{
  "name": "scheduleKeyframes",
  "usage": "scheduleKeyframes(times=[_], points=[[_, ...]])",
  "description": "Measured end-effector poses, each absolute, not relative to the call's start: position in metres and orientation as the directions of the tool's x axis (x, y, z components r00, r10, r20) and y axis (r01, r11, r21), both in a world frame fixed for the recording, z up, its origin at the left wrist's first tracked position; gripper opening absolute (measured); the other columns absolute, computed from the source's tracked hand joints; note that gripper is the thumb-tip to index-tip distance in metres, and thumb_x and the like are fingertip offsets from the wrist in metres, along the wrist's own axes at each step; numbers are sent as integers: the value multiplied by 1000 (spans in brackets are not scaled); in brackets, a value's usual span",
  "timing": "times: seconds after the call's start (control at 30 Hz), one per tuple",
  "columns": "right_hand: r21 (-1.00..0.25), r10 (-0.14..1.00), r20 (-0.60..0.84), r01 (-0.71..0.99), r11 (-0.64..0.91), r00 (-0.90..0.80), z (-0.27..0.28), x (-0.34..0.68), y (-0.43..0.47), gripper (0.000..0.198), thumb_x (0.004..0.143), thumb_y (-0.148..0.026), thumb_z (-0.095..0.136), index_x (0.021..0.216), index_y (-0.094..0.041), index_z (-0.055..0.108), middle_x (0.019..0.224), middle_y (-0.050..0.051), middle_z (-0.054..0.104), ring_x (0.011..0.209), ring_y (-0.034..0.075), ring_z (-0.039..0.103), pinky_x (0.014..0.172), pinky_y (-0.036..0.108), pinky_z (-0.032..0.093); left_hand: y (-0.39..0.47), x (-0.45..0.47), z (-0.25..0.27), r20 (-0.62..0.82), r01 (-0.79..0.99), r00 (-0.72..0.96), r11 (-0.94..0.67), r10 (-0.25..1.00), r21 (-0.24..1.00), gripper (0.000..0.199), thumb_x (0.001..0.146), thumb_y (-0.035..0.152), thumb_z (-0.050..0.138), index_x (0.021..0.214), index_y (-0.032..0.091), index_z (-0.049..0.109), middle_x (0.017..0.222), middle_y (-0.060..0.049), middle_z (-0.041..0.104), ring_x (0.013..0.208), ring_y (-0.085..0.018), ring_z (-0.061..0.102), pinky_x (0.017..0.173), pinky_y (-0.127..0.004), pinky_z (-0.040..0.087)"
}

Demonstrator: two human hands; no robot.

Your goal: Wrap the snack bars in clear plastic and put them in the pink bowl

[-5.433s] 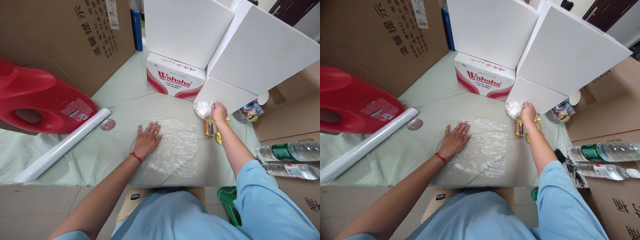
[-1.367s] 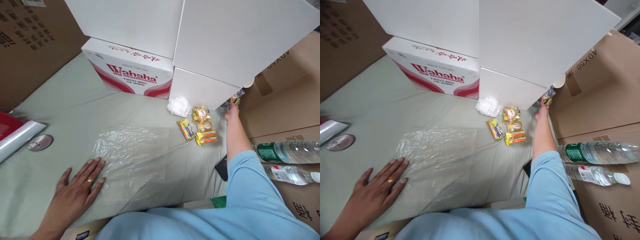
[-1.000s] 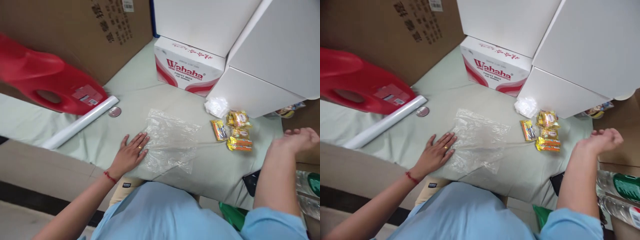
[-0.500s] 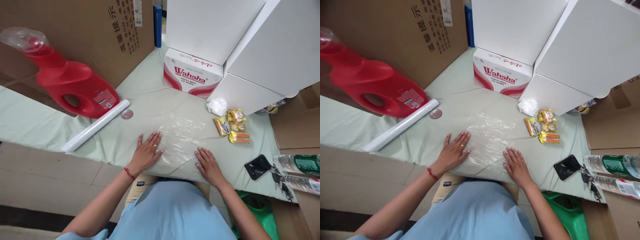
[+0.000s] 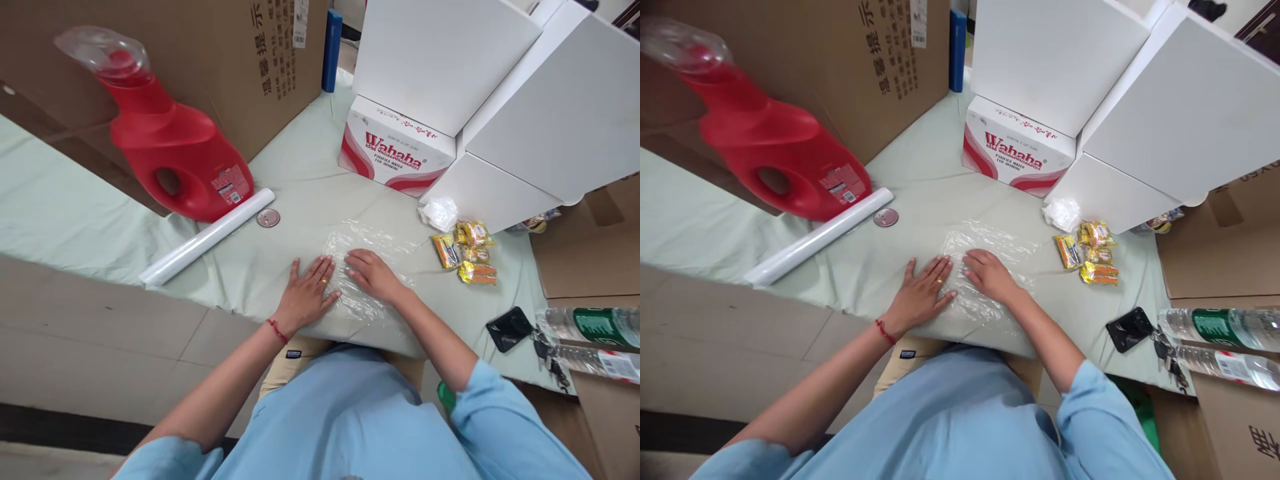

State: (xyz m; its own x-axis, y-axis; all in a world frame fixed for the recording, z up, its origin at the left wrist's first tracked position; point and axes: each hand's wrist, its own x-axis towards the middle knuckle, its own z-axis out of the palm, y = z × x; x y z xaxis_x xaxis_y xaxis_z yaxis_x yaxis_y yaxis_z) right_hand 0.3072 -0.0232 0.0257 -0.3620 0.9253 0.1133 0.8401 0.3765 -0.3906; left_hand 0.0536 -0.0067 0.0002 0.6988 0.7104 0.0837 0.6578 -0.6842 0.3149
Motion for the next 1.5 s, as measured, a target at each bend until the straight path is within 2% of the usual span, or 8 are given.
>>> scheduleKeyframes(times=[0.23, 0.43, 0.73, 0.83, 1.03, 1.17, 1.33, 1.5], points=[[-253, 930, -55, 906, 339, -363, -3, 318, 75, 59, 112, -42, 31, 166, -19, 39, 174, 9, 34, 163, 28, 28, 134, 57, 13, -12, 53, 1, 89, 698, 659, -651, 747, 299, 70, 108, 54, 35, 168, 18, 32, 172, -15, 33, 160, -35, 34, 131, -70, 4], [-308, 994, -61, 949, 68, -91, -1, 379, 98, 65, 111, -50, 25, 165, -17, 41, 175, 13, 32, 163, 29, 27, 133, 57, 17, -14, 49, 0, 75, 688, 657, -638, 750, 346, 67, 109, 51, 33, 166, 17, 36, 172, -16, 35, 159, -35, 35, 130, -73, 6], [-376, 972, 200, 906, 195, -126, 13, 355, 30, 51, 107, -44, 45, 147, -16, 60, 162, 20, 48, 152, 32, 43, 126, 55, 36, 21, 65, 18, 289, 581, 362, -457, 886, 673, 43, 110, 43, 36, 129, 18, 65, 140, -17, 66, 137, -28, 57, 118, -49, 47], [-387, 976, 184, 904, 181, -117, 8, 328, -3, 43, 106, -38, 50, 138, -15, 67, 156, 21, 53, 146, 34, 49, 122, 56, 41, 28, 87, 28, 178, 586, 358, -369, 917, 721, 43, 110, 42, 34, 124, 17, 66, 129, -15, 69, 123, -27, 66, 109, -45, 53], [-446, 961, 254, 869, 215, -108, 4, 300, -51, 39, 106, -30, 50, 138, -16, 66, 155, 21, 54, 143, 32, 51, 120, 56, 45, 34, 151, 34, -137, 765, 283, -138, 949, 630, 67, 97, 46, 62, 152, 11, 47, 138, -23, 65, 118, -36, 70, 96, -46, 56], [-444, 922, 377, 891, 92, 93, 9, 319, -87, 36, 106, -27, 49, 136, -19, 67, 154, 20, 54, 143, 32, 50, 117, 58, 46, 43, 164, 34, -201, 747, 311, -109, 929, 656, 44, 93, 17, 55, 137, 14, 61, 108, -14, 77, 109, -30, 74, 96, -39, 54], [-488, 848, 435, 871, -62, 304, 6, 357, -148, 34, 105, -30, 49, 132, -20, 67, 144, 19, 60, 134, 30, 57, 111, 56, 51, 39, 125, 34, -252, 723, 351, -89, 902, 685, 39, 93, 22, 53, 131, 14, 61, 79, -4, 75, 83, -23, 75, 85, -34, 57], [-718, 669, 182, 563, -410, 720, 1, 377, -179, 58, 103, -58, 46, 140, -15, 57, 110, 15, 74, 95, 27, 71, 88, 46, 59, 15, 90, 37, 73, 842, 366, -364, 928, 399, 61, 89, 19, 61, 149, 13, 53, 135, -24, 65, 126, -38, 65, 103, -53, 52]])
